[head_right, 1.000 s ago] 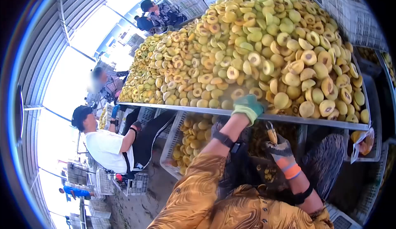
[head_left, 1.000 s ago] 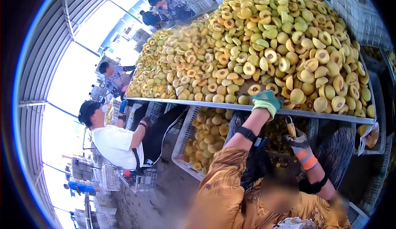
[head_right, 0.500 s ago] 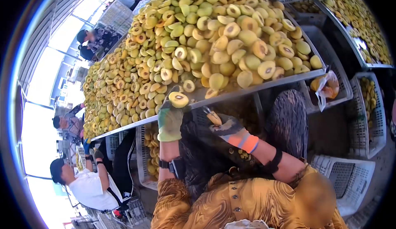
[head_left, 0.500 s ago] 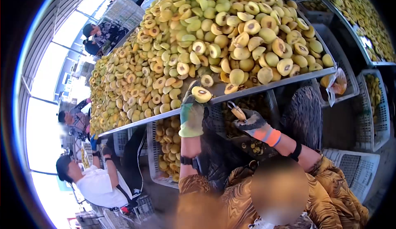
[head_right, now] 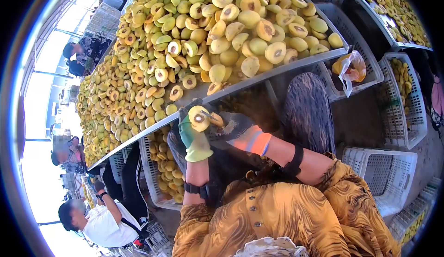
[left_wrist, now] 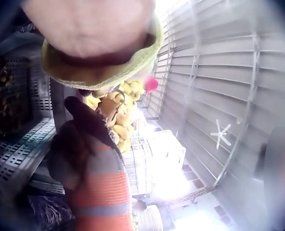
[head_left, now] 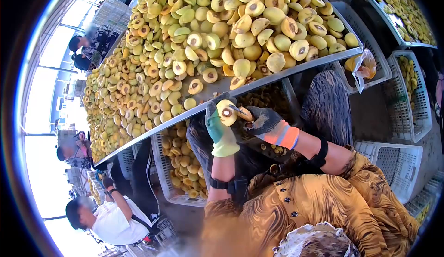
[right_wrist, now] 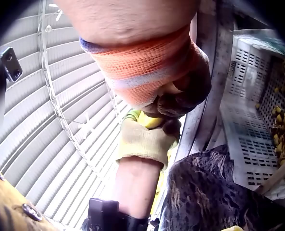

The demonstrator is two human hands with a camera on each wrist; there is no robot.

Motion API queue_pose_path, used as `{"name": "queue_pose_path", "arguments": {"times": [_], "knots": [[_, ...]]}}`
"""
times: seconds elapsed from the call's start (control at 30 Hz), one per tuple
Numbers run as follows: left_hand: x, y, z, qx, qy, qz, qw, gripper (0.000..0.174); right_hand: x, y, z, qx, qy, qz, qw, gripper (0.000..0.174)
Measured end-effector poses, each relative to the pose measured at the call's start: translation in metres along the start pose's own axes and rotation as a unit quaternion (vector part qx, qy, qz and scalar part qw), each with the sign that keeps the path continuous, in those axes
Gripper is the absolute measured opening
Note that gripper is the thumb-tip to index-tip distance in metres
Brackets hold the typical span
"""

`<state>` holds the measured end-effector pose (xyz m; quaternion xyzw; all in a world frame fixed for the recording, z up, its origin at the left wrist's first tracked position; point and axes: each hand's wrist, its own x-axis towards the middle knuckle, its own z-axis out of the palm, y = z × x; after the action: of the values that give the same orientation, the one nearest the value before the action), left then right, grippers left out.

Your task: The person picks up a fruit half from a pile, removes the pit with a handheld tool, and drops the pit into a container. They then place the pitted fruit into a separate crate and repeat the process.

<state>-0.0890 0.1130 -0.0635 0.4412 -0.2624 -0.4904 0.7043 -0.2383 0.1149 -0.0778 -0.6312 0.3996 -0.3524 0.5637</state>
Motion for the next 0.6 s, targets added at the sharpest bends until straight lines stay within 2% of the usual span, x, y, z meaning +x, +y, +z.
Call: {"name": "queue_pose_path", "arguments": {"times": [0.07, 0.1, 0.2, 0.33, 0.37, 0.43, 0.53, 0.57, 0.6], "knots": [[-0.001, -0.004, 0.000, 0.010, -0.011, 0.010, 1.000, 0.030, 0.000, 0.000, -0.002, -0.067, 0.013, 0.006, 0.998, 0.033], [-0.001, -0.006, 0.000, 0.014, -0.017, 0.016, 1.000, 0.028, 0.000, -0.002, -0.003, -0.056, 0.009, 0.014, 0.998, 0.033], [-0.005, -0.008, 0.012, 0.130, 0.002, 0.113, 0.985, 0.023, -0.002, -0.002, -0.002, -0.046, -0.004, 0.032, 0.998, 0.032], [-0.011, -0.014, 0.012, 0.080, 0.010, 0.072, 0.994, 0.020, -0.002, 0.003, 0.002, -0.073, -0.021, 0.020, 0.997, 0.031], [-0.009, -0.020, 0.010, 0.116, 0.025, 0.091, 0.989, 0.020, -0.002, -0.001, 0.002, -0.071, -0.026, 0.009, 0.997, 0.030], [-0.004, -0.032, 0.004, 0.190, 0.054, 0.126, 0.972, 0.020, -0.003, -0.004, 0.003, -0.085, -0.029, 0.007, 0.996, 0.030], [-0.005, -0.031, 0.006, 0.302, 0.058, 0.133, 0.942, 0.023, -0.003, 0.012, 0.008, -0.072, -0.040, 0.004, 0.997, 0.031], [-0.004, -0.034, 0.003, 0.343, 0.057, 0.141, 0.927, 0.025, -0.003, 0.015, 0.010, -0.061, -0.045, 0.003, 0.997, 0.031], [-0.001, -0.037, 0.002, 0.406, 0.066, 0.198, 0.890, 0.027, -0.004, 0.017, 0.011, -0.074, -0.052, 0.009, 0.996, 0.031]]}}
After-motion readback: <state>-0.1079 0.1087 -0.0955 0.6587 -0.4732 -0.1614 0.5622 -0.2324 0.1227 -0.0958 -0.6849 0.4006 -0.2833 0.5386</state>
